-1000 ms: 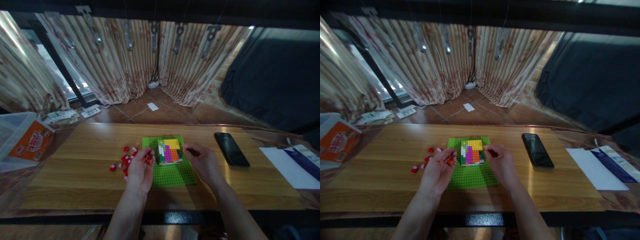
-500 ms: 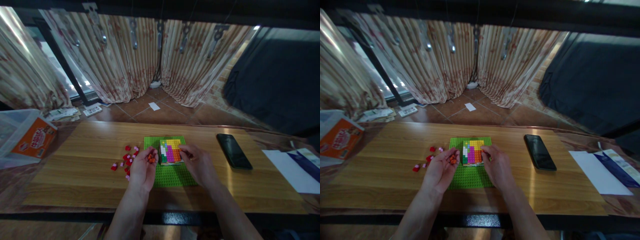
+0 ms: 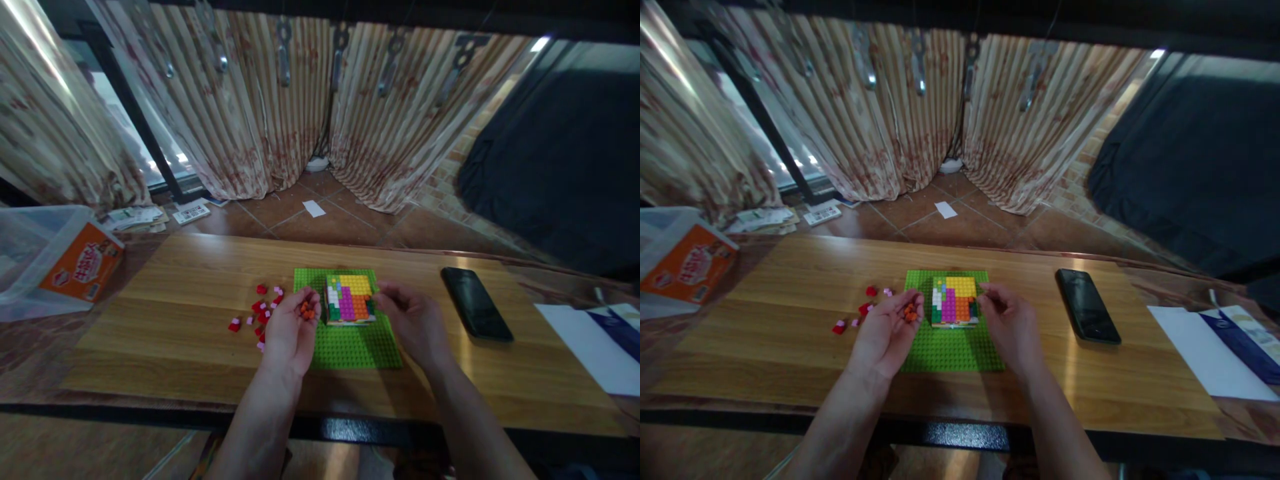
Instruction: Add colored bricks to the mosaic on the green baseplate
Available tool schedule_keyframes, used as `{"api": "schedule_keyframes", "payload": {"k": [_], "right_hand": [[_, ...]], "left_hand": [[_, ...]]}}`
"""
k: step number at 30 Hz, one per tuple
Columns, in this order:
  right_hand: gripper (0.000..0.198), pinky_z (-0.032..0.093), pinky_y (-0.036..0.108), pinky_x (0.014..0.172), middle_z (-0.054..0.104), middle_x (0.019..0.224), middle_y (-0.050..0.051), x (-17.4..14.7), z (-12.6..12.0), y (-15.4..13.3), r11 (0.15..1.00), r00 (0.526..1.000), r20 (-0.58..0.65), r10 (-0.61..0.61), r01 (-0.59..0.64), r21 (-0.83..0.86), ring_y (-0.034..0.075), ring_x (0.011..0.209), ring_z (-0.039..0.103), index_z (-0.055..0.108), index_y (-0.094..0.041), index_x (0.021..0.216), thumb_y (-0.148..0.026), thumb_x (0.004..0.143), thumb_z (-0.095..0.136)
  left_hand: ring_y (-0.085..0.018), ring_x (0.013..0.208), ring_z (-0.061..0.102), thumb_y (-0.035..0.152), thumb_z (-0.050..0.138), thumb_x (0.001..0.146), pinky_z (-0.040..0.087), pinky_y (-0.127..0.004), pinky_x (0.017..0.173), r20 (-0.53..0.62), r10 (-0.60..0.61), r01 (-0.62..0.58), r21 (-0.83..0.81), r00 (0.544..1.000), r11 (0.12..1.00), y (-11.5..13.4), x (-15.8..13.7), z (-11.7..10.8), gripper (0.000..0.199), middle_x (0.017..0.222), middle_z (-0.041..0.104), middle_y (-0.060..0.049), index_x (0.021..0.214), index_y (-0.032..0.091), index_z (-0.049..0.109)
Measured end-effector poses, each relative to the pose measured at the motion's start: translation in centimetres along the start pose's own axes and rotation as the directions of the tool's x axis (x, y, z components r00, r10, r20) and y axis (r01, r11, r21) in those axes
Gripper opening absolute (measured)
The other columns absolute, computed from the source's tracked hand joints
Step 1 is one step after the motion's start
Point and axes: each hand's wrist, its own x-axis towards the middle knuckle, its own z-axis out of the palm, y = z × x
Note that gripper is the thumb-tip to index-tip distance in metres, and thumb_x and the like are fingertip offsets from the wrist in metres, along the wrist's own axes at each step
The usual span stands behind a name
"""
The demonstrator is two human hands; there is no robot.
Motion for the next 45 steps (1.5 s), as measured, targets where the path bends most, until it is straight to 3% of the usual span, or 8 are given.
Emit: {"api": "schedule_keyframes", "payload": {"k": [10,19,27,30,33,36,38,45], "right_hand": [[0.04,0.05,0.03,0.064,0.073,0.079,0.007,0.7,1.9,1.0,0.944,0.978,0.006,0.207,-0.202,0.263,0.017,0.067,0.065,0.07,-0.014,0.091,-0.047,0.067,0.071],[0.037,0.05,0.03,0.067,0.073,0.083,0.007,0.4,1.9,0.8,0.985,0.991,-0.015,0.13,-0.128,0.113,0.018,0.072,0.066,0.071,-0.015,0.09,-0.049,0.074,0.066],[0.034,0.051,0.031,0.066,0.073,0.082,0.007,0.4,2.2,0.9,0.979,0.99,0.02,0.137,-0.139,0.149,0.019,0.072,0.066,0.07,-0.015,0.089,-0.046,0.075,0.066],[0.028,0.051,0.032,0.068,0.072,0.083,0.006,-0.2,1.8,0.0,0.995,0.991,-0.121,0.054,-0.044,0.091,0.019,0.073,0.065,0.07,-0.018,0.089,-0.043,0.079,0.062],[0.018,0.051,0.032,0.071,0.069,0.084,0.004,-1.4,1.8,-1.8,0.986,0.968,-0.197,-0.153,0.163,0.033,0.017,0.075,0.064,0.069,-0.021,0.088,-0.036,0.084,0.059],[0.012,0.051,0.032,0.078,0.068,0.09,0.003,-2.7,2.3,-3.9,0.928,0.927,-0.044,-0.373,0.372,-0.019,0.017,0.083,0.063,0.069,-0.024,0.09,-0.03,0.086,0.059],[0.015,0.051,0.033,0.083,0.067,0.098,0.004,-3.2,2.8,-4.7,0.897,0.898,0.077,-0.433,0.438,-0.059,0.017,0.092,0.062,0.069,-0.026,0.097,-0.028,0.087,0.059],[0.016,0.053,0.034,0.079,0.065,0.099,0.006,-3.1,3.6,-4.3,0.884,0.898,0.147,-0.415,0.436,-0.167,0.019,0.092,0.064,0.07,-0.026,0.096,-0.029,0.087,0.057]], "left_hand": [[-0.009,0.065,0.059,0.002,0.05,0.08,0.05,-0.016,0.056,0.012,0.005,-0.005,-0.006,1.0,1.0,0.0,-0.2,0.0,0.013,0.072,0.06,-0.007,0.073,0.006,0.061],[-0.009,0.066,0.058,0.006,0.052,0.08,0.05,-0.016,0.058,0.032,0.019,-0.018,-0.037,0.999,0.999,0.1,-0.3,0.2,0.014,0.072,0.061,-0.007,0.069,0.009,0.061],[-0.012,0.076,0.06,0.016,0.052,0.082,0.052,-0.021,0.07,0.136,0.039,-0.024,-0.107,0.99,0.994,0.4,-1.0,0.5,0.015,0.078,0.062,-0.008,0.074,0.01,0.063],[-0.014,0.081,0.061,0.024,0.05,0.086,0.051,-0.025,0.078,0.185,0.038,-0.013,-0.134,0.982,0.991,0.3,-1.2,0.4,0.021,0.084,0.063,-0.01,0.079,0.009,0.064],[-0.016,0.086,0.062,0.031,0.05,0.087,0.05,-0.028,0.085,0.268,0.014,0.023,-0.136,0.963,0.99,0.3,-1.4,0.5,0.026,0.089,0.064,-0.011,0.085,0.009,0.064],[-0.017,0.092,0.063,0.037,0.048,0.089,0.048,-0.03,0.09,0.343,-0.012,0.059,-0.127,0.939,0.99,0.1,-1.7,0.6,0.032,0.094,0.065,-0.011,0.089,0.01,0.065],[-0.018,0.094,0.062,0.039,0.045,0.09,0.047,-0.03,0.091,0.373,-0.03,0.079,-0.117,0.927,0.99,0.0,-1.9,0.8,0.035,0.095,0.065,-0.012,0.091,0.01,0.065],[-0.017,0.098,0.061,0.039,0.042,0.092,0.041,-0.028,0.098,0.45,-0.017,0.068,-0.096,0.893,0.993,-0.9,-2.2,1.0,0.038,0.096,0.065,-0.011,0.091,0.01,0.067]]}}
